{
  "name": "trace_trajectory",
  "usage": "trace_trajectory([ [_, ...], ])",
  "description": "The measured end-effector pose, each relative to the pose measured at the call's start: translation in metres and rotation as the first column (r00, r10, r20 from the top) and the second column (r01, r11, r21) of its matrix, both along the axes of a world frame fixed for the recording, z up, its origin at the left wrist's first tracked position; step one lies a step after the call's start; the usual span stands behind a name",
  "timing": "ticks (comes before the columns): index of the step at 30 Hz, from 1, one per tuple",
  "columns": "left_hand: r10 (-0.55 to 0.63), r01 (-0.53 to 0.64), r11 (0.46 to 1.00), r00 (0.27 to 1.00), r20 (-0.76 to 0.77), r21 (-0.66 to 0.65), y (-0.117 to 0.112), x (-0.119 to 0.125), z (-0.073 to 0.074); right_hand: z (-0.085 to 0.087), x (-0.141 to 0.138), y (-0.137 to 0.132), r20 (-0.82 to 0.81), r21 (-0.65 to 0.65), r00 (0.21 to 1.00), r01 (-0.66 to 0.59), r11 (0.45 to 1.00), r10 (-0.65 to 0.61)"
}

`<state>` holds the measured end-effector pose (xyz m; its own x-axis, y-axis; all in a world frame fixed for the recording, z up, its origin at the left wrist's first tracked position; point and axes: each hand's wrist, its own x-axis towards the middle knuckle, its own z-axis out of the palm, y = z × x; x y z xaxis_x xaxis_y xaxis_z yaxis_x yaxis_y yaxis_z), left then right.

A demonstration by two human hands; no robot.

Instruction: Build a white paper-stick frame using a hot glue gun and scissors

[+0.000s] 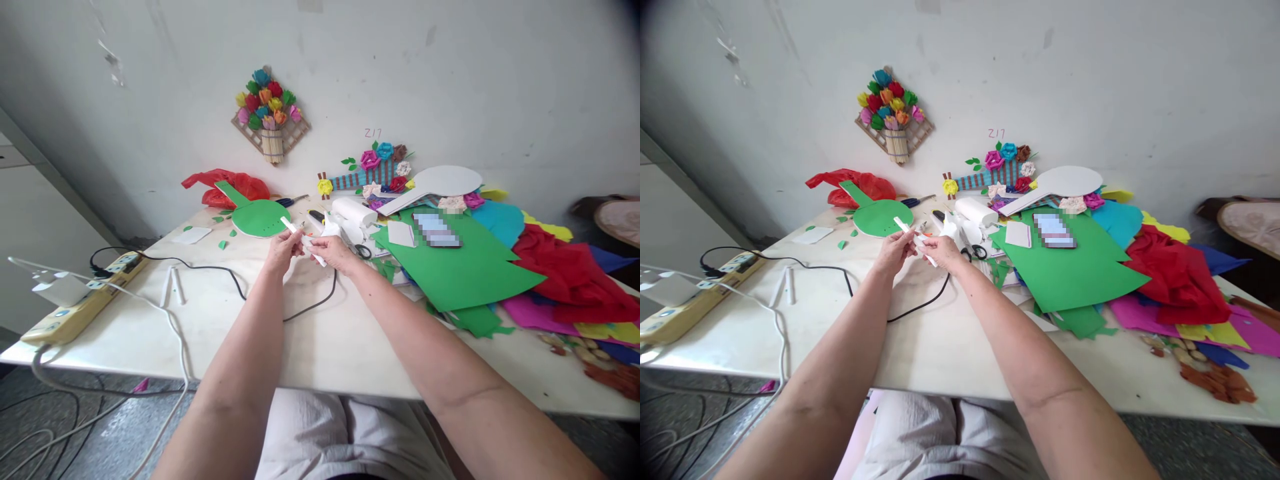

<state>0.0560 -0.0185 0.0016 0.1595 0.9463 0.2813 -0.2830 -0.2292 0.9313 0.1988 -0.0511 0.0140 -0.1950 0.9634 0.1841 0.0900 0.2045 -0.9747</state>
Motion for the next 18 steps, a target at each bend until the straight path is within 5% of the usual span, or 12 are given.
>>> trace_trajectory([
  [12, 0.195, -0.200, 0.980, 0.966, 0.171, 0.008, 0.0092, -0.0070, -0.0013, -0.0063, 0.0022, 0.0064, 0.148, 0.006, 0.988, 0.046, 0.999, -0.047],
  [18, 0.158, -0.158, 0.987, 0.963, 0.218, -0.017, 0.0057, -0.0062, 0.0005, -0.0031, 0.0013, 0.0041, 0.159, 0.000, 0.986, 0.050, 0.999, -0.050],
])
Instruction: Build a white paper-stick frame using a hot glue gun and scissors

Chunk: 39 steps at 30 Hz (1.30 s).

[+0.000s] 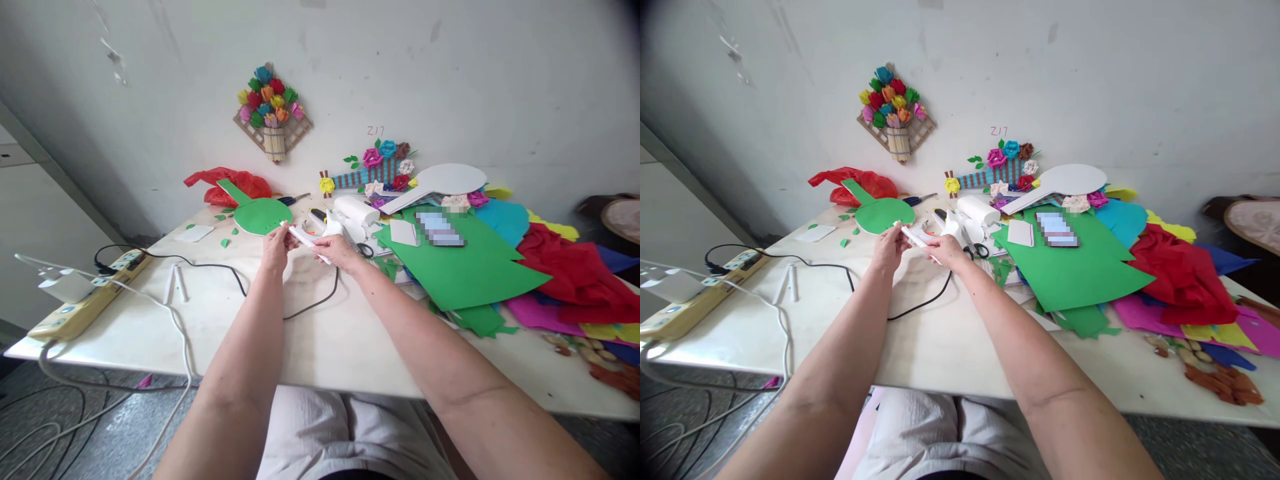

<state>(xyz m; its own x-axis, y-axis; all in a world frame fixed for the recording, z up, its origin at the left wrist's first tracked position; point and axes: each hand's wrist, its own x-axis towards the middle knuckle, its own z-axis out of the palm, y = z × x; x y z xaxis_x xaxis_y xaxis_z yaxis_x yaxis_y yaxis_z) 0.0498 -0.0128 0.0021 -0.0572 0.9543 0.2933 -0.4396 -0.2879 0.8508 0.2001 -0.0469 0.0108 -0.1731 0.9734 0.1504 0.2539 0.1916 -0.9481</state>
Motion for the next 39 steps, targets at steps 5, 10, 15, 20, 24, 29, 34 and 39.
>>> trace_trajectory([
  [5, -0.063, 0.063, 0.998, 0.997, 0.040, -0.003, -0.002, -0.001, 0.000, 0.004, 0.001, -0.004, 0.008, -0.009, 1.000, -0.006, 1.000, 0.006],
  [10, -0.102, 0.102, 0.995, 0.993, 0.054, 0.001, -0.001, -0.002, -0.001, 0.007, 0.002, -0.006, 0.050, -0.003, 0.999, -0.021, 1.000, 0.021],
  [15, -0.105, 0.109, 0.992, 0.991, 0.079, -0.056, -0.003, -0.001, 0.002, 0.004, 0.003, -0.003, 0.110, 0.056, 0.994, -0.010, 0.998, 0.004],
  [20, -0.116, 0.125, 0.988, 0.988, 0.101, -0.091, -0.005, 0.000, 0.004, -0.005, 0.004, 0.006, 0.214, 0.129, 0.977, -0.018, 0.992, -0.010],
  [24, -0.128, 0.141, 0.985, 0.985, 0.116, -0.104, -0.004, 0.000, 0.003, -0.008, 0.005, 0.010, 0.257, 0.149, 0.966, -0.012, 0.989, -0.028],
  [29, -0.150, 0.165, 0.980, 0.979, 0.137, -0.109, -0.003, -0.001, 0.003, -0.007, 0.006, 0.009, 0.309, 0.181, 0.950, -0.002, 0.984, -0.054],
  [34, -0.169, 0.192, 0.970, 0.973, 0.156, -0.150, -0.004, -0.002, 0.003, -0.005, 0.007, 0.007, 0.342, 0.211, 0.935, 0.020, 0.977, -0.093],
  [39, -0.179, 0.210, 0.959, 0.969, 0.172, -0.188, -0.005, -0.002, 0.004, -0.003, 0.007, 0.005, 0.374, 0.235, 0.920, 0.031, 0.971, -0.120],
])
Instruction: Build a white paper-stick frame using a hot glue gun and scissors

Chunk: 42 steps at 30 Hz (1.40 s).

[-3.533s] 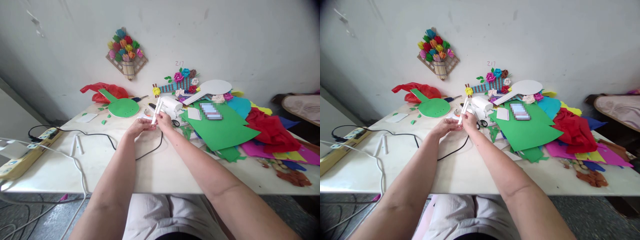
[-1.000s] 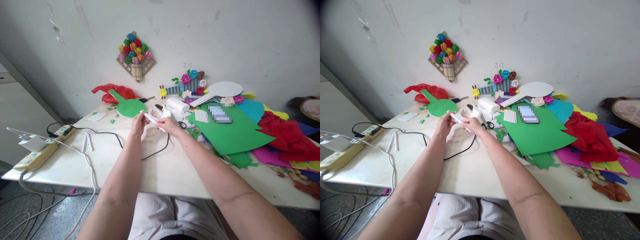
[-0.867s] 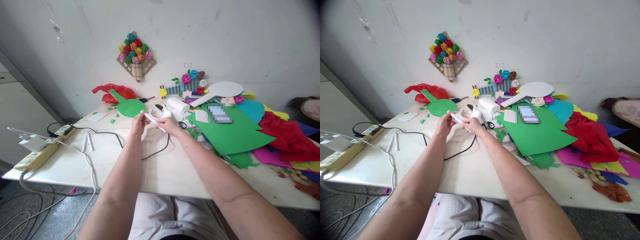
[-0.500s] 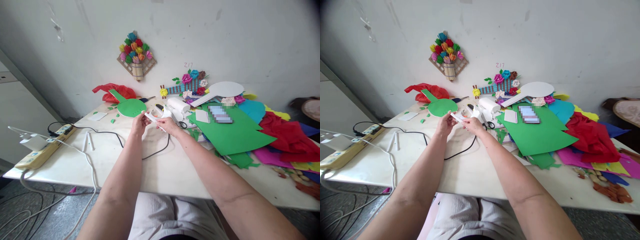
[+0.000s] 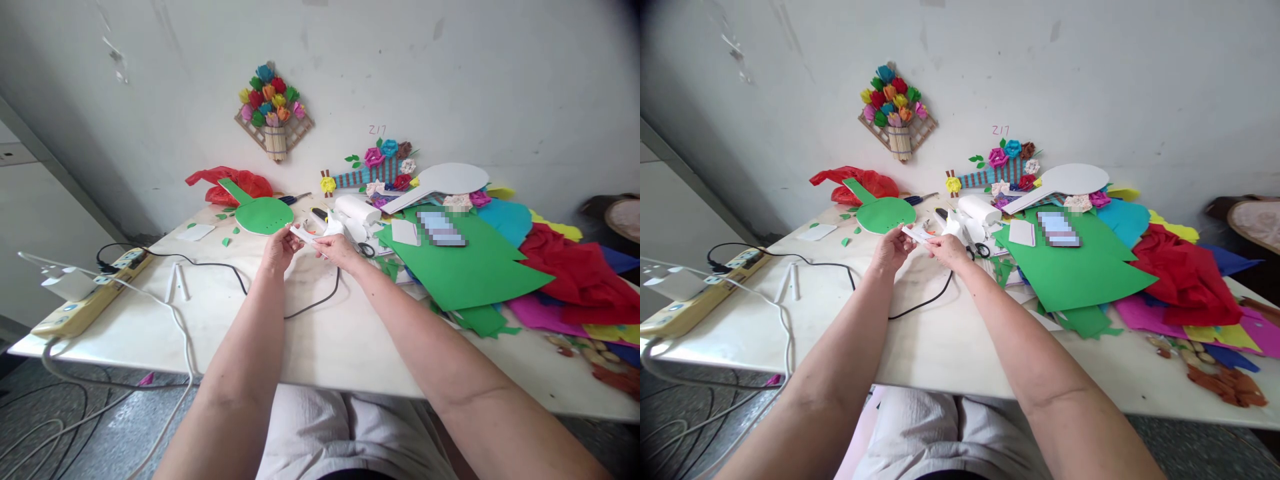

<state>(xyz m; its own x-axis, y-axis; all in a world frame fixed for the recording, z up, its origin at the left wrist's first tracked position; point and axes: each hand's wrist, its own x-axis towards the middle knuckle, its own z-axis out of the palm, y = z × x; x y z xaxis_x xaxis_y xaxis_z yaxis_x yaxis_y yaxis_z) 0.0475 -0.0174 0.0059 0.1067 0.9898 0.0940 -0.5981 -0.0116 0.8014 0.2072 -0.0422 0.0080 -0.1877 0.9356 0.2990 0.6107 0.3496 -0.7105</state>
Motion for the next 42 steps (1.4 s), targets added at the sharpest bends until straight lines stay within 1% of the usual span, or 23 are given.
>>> trace_trajectory([
  [7, -0.025, 0.026, 0.999, 0.999, 0.031, -0.046, 0.0000, -0.0011, 0.0012, 0.0000, -0.0003, -0.0001, 0.037, 0.007, 0.999, 0.004, 1.000, -0.004],
  [15, -0.027, 0.030, 0.998, 0.999, 0.046, -0.060, 0.0014, -0.0006, 0.0003, -0.0006, 0.0008, -0.0002, 0.089, 0.025, 0.996, -0.005, 1.000, 0.002],
  [24, -0.041, 0.046, 0.996, 0.997, 0.062, -0.080, 0.0011, -0.0004, 0.0014, 0.0042, 0.0010, -0.0043, 0.173, 0.056, 0.985, 0.004, 0.998, -0.013],
  [34, -0.063, 0.068, 0.996, 0.994, 0.088, -0.063, -0.0001, 0.0003, 0.0028, 0.0049, 0.0016, -0.0046, 0.168, 0.074, 0.986, -0.006, 0.997, -0.007],
  [42, -0.057, 0.062, 0.995, 0.996, 0.067, -0.073, -0.0008, 0.0004, 0.0026, 0.0070, 0.0027, -0.0062, 0.258, 0.119, 0.966, -0.003, 0.993, -0.028],
])
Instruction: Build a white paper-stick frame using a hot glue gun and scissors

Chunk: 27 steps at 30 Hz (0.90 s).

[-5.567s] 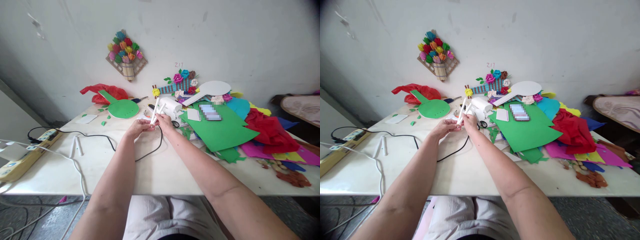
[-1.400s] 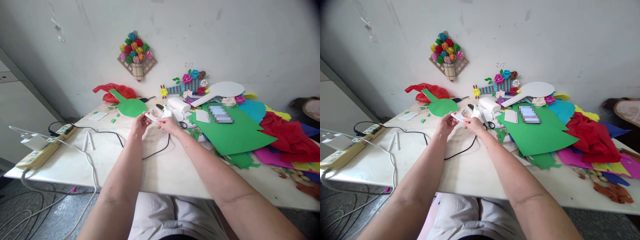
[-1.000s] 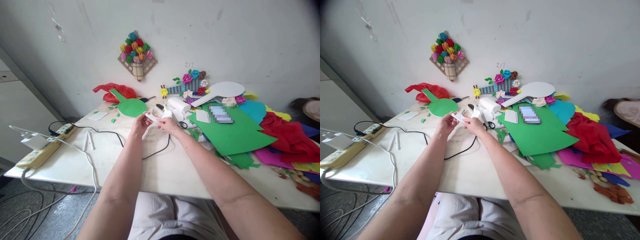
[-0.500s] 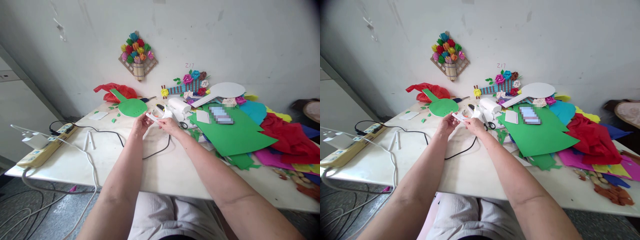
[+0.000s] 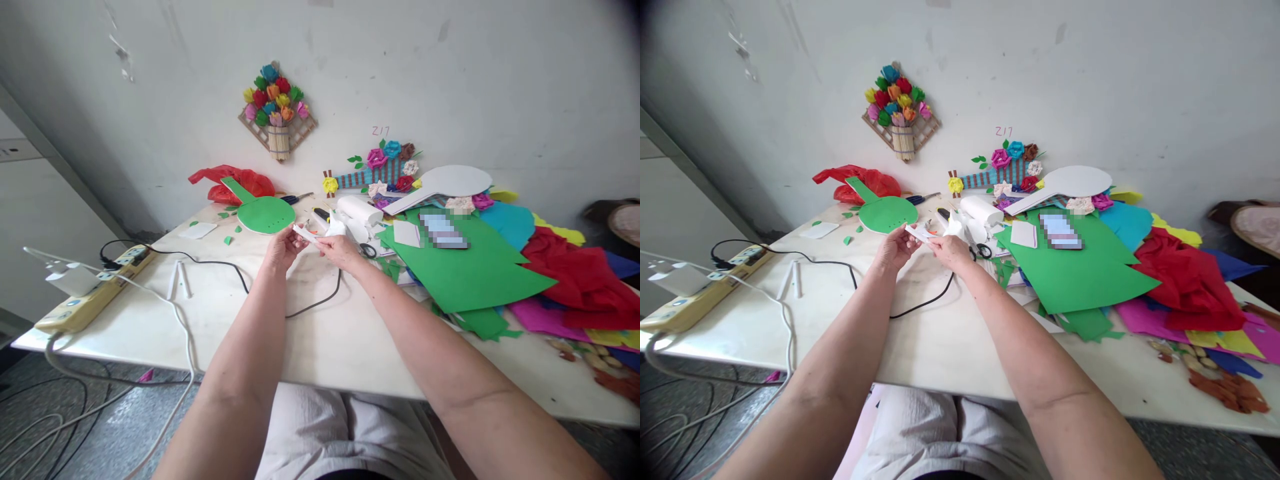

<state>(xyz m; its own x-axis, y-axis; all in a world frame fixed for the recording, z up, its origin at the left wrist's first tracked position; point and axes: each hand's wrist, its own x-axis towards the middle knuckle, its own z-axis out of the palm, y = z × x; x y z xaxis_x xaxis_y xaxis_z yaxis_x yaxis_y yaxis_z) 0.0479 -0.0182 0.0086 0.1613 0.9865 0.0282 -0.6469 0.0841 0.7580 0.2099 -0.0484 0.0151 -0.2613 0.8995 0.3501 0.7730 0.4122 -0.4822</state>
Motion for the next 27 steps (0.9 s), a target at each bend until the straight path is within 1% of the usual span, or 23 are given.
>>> trace_trajectory([
  [5, -0.010, 0.010, 1.000, 1.000, -0.016, 0.002, 0.002, -0.001, -0.002, 0.000, 0.000, -0.002, 0.047, 0.025, 0.999, 0.017, 1.000, -0.018],
  [8, -0.007, 0.007, 1.000, 1.000, -0.025, -0.007, 0.000, -0.001, -0.001, -0.001, 0.000, -0.002, 0.032, 0.023, 0.999, 0.023, 0.999, -0.024],
  [13, -0.003, 0.004, 1.000, 0.999, -0.043, 0.021, -0.005, 0.003, 0.005, -0.002, 0.000, 0.001, -0.070, 0.017, 0.998, -0.002, 1.000, 0.003],
  [15, -0.018, 0.022, 0.998, 0.997, -0.072, 0.058, -0.005, 0.005, 0.003, -0.003, 0.000, 0.002, -0.112, -0.002, 0.994, -0.016, 1.000, 0.016],
  [19, -0.036, 0.067, 0.985, 0.981, -0.189, 0.161, -0.002, 0.009, -0.005, -0.003, -0.002, 0.003, -0.206, -0.035, 0.978, -0.047, 0.998, 0.039],
  [21, -0.018, 0.061, 0.981, 0.975, -0.223, 0.186, 0.000, 0.010, -0.008, -0.001, -0.003, 0.002, -0.308, -0.100, 0.950, -0.081, 0.992, 0.046],
  [23, 0.010, 0.033, 0.982, 0.974, -0.226, 0.187, 0.001, 0.010, -0.008, 0.001, -0.003, -0.001, -0.448, -0.216, 0.894, -0.139, 0.966, 0.029],
  [25, 0.041, -0.006, 0.986, 0.978, -0.206, 0.167, 0.001, 0.009, -0.007, 0.005, 0.000, -0.003, -0.582, -0.317, 0.814, -0.232, 0.920, 0.004],
  [27, 0.059, -0.036, 0.990, 0.984, -0.168, 0.138, 0.001, 0.007, -0.004, 0.009, 0.004, -0.005, -0.670, -0.376, 0.742, -0.319, 0.870, -0.018],
])
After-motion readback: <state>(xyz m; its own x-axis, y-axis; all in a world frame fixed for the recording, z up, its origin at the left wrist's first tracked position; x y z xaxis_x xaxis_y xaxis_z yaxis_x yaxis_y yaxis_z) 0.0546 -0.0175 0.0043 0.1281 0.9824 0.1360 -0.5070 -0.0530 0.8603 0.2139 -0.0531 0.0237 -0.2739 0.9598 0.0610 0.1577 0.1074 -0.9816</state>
